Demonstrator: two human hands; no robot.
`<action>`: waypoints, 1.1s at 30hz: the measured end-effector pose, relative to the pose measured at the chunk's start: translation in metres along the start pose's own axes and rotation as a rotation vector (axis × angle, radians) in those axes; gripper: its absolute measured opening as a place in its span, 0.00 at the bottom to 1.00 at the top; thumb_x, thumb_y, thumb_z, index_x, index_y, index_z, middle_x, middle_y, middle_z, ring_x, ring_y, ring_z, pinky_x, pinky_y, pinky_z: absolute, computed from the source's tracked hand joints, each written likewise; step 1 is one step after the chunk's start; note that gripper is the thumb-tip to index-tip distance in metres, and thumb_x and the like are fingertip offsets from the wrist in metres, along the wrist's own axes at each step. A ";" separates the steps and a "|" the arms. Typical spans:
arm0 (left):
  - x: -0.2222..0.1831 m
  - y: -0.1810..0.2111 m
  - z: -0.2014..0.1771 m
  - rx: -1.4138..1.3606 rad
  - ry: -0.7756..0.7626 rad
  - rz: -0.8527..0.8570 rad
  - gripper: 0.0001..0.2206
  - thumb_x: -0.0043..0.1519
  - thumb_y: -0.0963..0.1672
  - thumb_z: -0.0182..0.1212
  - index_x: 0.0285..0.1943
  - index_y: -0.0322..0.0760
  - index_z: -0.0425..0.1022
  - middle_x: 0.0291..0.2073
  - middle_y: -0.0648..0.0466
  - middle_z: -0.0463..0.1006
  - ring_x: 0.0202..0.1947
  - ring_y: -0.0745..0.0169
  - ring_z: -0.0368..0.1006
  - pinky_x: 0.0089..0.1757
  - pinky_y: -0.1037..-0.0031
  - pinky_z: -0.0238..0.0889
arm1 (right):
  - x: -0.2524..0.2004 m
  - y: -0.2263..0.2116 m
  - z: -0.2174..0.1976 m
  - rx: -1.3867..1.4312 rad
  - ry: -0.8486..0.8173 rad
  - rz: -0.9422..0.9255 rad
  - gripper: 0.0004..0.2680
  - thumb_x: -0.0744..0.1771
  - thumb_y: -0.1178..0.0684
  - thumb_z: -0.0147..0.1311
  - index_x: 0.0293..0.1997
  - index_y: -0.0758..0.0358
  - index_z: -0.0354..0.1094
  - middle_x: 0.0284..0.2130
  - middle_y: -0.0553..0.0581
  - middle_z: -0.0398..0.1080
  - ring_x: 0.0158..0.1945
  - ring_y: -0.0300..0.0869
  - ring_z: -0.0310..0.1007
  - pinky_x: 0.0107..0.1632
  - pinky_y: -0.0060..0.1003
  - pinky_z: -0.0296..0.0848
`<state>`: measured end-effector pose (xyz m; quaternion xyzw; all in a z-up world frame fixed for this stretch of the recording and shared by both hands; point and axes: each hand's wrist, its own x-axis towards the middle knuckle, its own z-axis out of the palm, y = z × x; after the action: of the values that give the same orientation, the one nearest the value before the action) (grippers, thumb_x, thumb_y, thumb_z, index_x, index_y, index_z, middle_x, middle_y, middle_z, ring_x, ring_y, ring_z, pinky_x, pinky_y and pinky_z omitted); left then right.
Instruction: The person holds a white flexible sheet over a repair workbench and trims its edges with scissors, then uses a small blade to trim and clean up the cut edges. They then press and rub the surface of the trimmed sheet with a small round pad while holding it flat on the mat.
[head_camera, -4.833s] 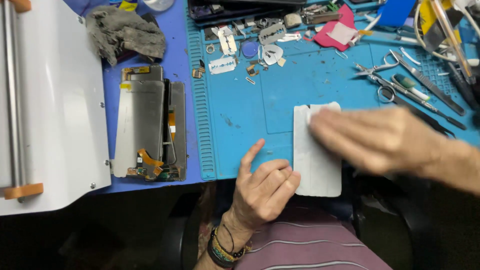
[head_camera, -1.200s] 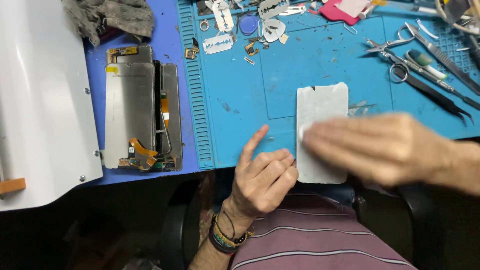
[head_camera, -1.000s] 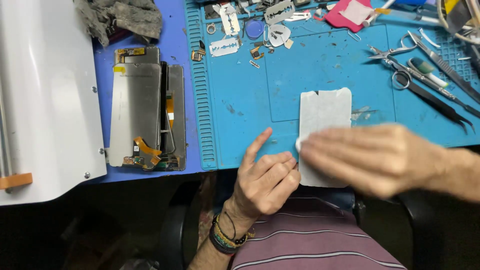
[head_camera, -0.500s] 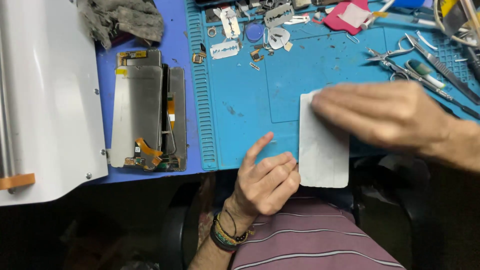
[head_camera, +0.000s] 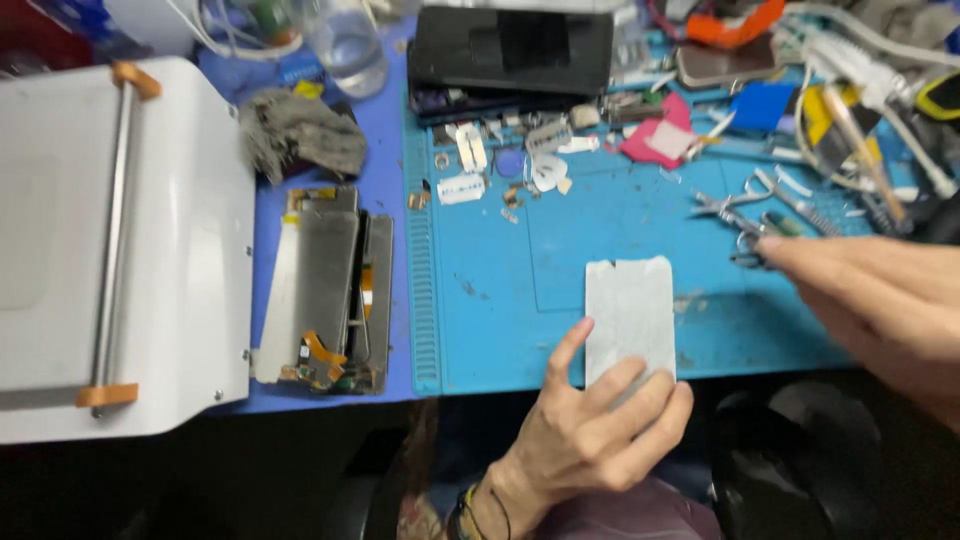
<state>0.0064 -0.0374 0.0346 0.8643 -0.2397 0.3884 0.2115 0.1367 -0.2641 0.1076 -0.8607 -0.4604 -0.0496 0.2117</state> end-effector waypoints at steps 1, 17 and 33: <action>0.007 0.000 -0.004 -0.015 0.011 -0.016 0.05 0.69 0.37 0.63 0.40 0.39 0.80 0.35 0.58 0.76 0.37 0.63 0.76 0.60 0.48 0.60 | 0.003 -0.004 -0.013 -0.002 -0.147 0.040 0.16 0.69 0.50 0.40 0.63 0.56 0.68 0.56 0.55 0.75 0.55 0.44 0.78 0.54 0.35 0.72; 0.025 -0.043 -0.038 0.343 -0.260 -0.203 0.05 0.67 0.41 0.58 0.48 0.38 0.78 0.29 0.56 0.75 0.31 0.56 0.70 0.45 0.57 0.63 | -0.013 0.044 0.053 -0.057 0.117 -0.337 0.12 0.69 0.54 0.43 0.57 0.58 0.71 0.51 0.54 0.78 0.45 0.42 0.83 0.40 0.38 0.80; 0.033 -0.033 -0.029 -0.258 -0.051 0.014 0.11 0.72 0.37 0.49 0.38 0.31 0.75 0.44 0.48 0.84 0.45 0.54 0.84 0.60 0.40 0.60 | -0.014 0.035 0.042 0.000 0.043 -0.318 0.12 0.69 0.53 0.45 0.55 0.62 0.71 0.49 0.55 0.78 0.47 0.44 0.82 0.47 0.38 0.80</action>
<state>0.0285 -0.0033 0.0718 0.8377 -0.2991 0.3339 0.3120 0.1521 -0.2747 0.0541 -0.7757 -0.5862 -0.1011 0.2109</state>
